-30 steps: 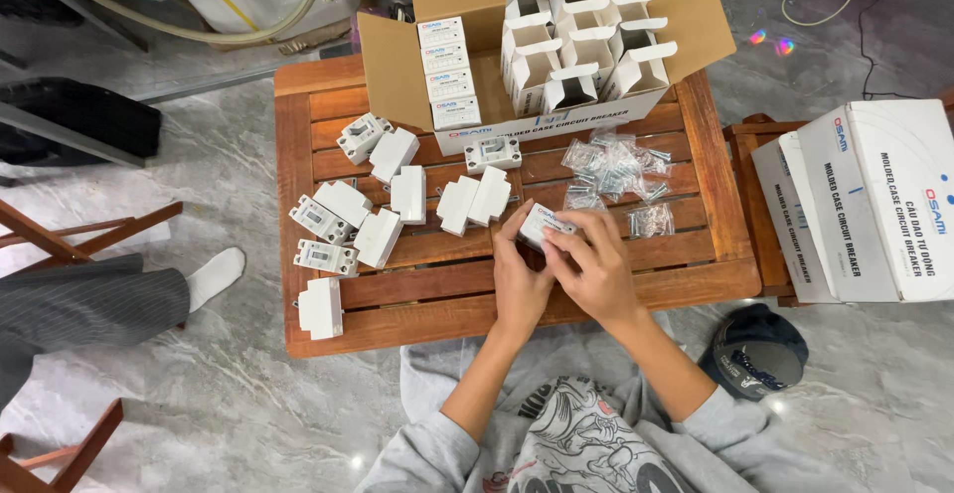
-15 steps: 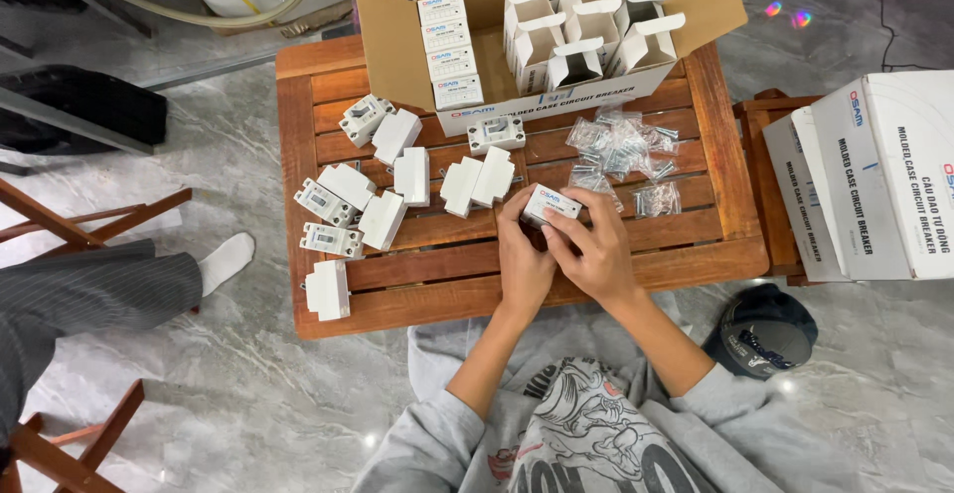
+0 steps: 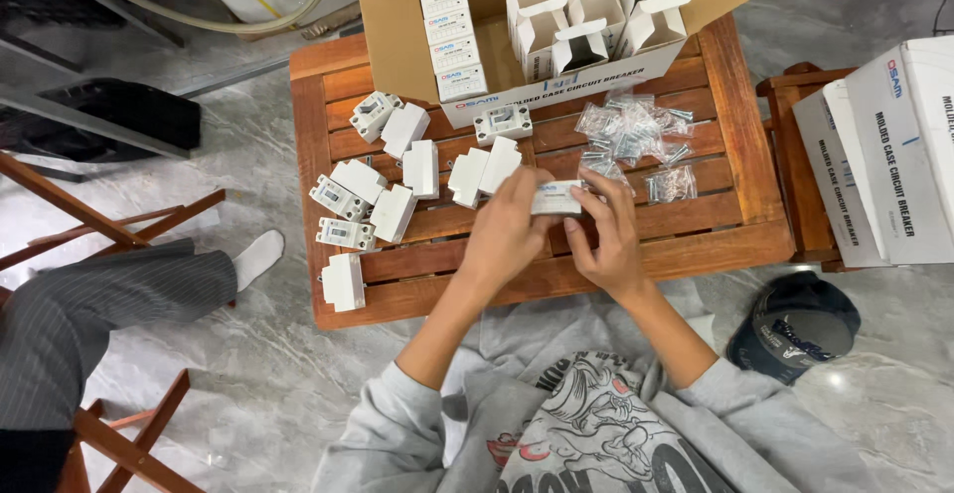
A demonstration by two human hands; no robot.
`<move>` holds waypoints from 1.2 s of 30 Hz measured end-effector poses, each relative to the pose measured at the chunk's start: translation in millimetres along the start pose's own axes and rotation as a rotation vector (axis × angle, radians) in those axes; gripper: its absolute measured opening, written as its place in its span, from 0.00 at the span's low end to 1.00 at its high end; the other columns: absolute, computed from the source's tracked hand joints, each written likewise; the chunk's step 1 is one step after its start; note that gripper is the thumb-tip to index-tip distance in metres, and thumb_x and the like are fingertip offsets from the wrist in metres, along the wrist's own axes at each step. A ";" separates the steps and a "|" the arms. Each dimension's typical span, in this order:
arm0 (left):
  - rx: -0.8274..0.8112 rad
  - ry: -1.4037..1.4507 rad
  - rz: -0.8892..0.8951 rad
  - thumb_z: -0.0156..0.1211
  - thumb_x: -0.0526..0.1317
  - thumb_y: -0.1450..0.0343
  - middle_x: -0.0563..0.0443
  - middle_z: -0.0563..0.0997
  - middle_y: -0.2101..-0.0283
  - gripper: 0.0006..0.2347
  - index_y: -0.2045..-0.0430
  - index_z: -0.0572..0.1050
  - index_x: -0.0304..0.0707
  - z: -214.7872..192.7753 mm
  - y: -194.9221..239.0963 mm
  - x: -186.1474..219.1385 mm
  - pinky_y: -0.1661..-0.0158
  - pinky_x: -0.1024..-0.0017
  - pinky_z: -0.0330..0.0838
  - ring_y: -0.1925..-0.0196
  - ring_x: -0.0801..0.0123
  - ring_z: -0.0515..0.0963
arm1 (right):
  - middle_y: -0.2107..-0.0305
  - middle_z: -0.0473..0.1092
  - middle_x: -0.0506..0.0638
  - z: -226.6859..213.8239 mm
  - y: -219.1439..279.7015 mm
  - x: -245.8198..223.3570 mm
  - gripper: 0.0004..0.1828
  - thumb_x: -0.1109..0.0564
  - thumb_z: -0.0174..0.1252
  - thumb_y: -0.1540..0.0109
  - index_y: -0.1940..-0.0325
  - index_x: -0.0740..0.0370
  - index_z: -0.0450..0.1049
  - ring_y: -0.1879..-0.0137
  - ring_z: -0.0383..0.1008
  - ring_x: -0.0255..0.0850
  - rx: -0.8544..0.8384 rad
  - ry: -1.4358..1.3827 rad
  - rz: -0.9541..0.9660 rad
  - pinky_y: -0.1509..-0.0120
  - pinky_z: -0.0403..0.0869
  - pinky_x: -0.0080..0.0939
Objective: The person organizes circuit breakers by taking them out of a cardboard box and placing them on a wooden table.
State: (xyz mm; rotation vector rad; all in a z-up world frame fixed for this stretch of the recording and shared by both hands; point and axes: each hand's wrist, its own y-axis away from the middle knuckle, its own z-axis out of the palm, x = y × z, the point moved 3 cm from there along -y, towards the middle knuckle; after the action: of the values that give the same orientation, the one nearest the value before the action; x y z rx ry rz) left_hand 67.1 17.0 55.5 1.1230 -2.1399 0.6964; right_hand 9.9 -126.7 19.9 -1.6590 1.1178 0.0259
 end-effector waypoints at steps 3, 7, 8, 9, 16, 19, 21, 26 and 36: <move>0.148 0.105 0.010 0.67 0.31 0.35 0.30 0.78 0.58 0.17 0.55 0.69 0.30 -53.7 -20.7 28.5 0.58 0.45 0.78 0.54 0.36 0.81 | 0.44 0.65 0.66 0.1 9.7 10.2 0.21 0.60 0.53 0.34 0.38 0.70 0.65 0.40 0.67 0.62 0.094 -0.023 0.064 0.39 0.66 0.60; 0.236 0.125 -0.075 0.60 0.26 0.34 0.37 0.73 0.46 0.17 0.51 0.64 0.27 -121.7 -90.4 26.8 0.56 0.69 0.84 0.44 0.54 0.74 | 0.44 0.62 0.62 -4.0 8.1 7.0 0.17 0.60 0.49 0.30 0.38 0.68 0.61 0.36 0.65 0.54 0.088 -0.039 0.136 0.31 0.68 0.52; 0.325 0.069 0.085 0.64 0.27 0.33 0.40 0.72 0.52 0.17 0.55 0.64 0.31 -137.6 -111.1 21.8 0.60 0.68 0.79 0.50 0.56 0.73 | 0.45 0.62 0.63 -3.5 7.7 8.4 0.16 0.60 0.49 0.31 0.40 0.70 0.62 0.37 0.65 0.55 0.076 -0.029 0.142 0.31 0.68 0.53; 0.409 0.012 0.246 0.69 0.28 0.33 0.44 0.72 0.57 0.17 0.58 0.65 0.35 -153.3 -130.9 17.4 0.65 0.68 0.74 0.56 0.59 0.71 | 0.46 0.62 0.64 -3.2 7.0 9.4 0.16 0.60 0.50 0.31 0.41 0.72 0.63 0.38 0.65 0.56 0.064 -0.020 0.148 0.32 0.68 0.53; 0.341 0.033 0.149 0.72 0.34 0.36 0.45 0.82 0.58 0.16 0.60 0.71 0.39 -141.0 -244.7 -82.3 0.59 0.64 0.73 0.58 0.59 0.81 | 0.48 0.63 0.62 -6.6 1.4 8.9 0.14 0.60 0.49 0.31 0.44 0.72 0.66 0.40 0.66 0.54 0.098 0.019 0.169 0.35 0.69 0.51; 0.183 -0.035 0.096 0.73 0.31 0.36 0.48 0.76 0.56 0.18 0.62 0.66 0.41 -129.0 -253.6 -88.9 0.61 0.66 0.71 0.58 0.63 0.73 | 0.48 0.64 0.60 -7.0 2.2 12.7 0.14 0.59 0.48 0.31 0.44 0.71 0.67 0.40 0.66 0.53 0.089 0.005 0.221 0.34 0.68 0.50; 0.120 -0.047 0.044 0.71 0.31 0.35 0.51 0.77 0.57 0.16 0.64 0.66 0.42 -132.9 -247.9 -82.5 0.56 0.66 0.67 0.56 0.63 0.73 | 0.49 0.65 0.61 -7.2 0.3 11.6 0.13 0.59 0.48 0.31 0.46 0.72 0.68 0.42 0.68 0.54 0.103 -0.003 0.201 0.36 0.69 0.51; 0.001 -0.127 0.120 0.72 0.30 0.35 0.49 0.74 0.61 0.18 0.63 0.65 0.39 -147.8 -243.4 -86.2 0.64 0.66 0.65 0.62 0.64 0.71 | 0.51 0.64 0.62 -7.3 -0.2 13.7 0.12 0.60 0.48 0.31 0.48 0.72 0.69 0.43 0.68 0.54 0.086 -0.030 0.195 0.38 0.71 0.50; -0.058 -0.194 0.102 0.73 0.31 0.35 0.44 0.73 0.53 0.17 0.60 0.67 0.37 -125.4 -258.5 -98.6 0.56 0.63 0.66 0.54 0.56 0.75 | 0.52 0.64 0.62 -8.0 -3.5 12.7 0.09 0.64 0.49 0.32 0.51 0.73 0.70 0.47 0.69 0.53 0.100 -0.016 0.199 0.42 0.73 0.47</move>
State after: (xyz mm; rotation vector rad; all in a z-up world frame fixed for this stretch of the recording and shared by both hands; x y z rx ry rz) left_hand 365.6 25.8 110.9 1.0954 -2.3789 0.5870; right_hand 15.4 -141.2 19.2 -1.4529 1.2487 0.1088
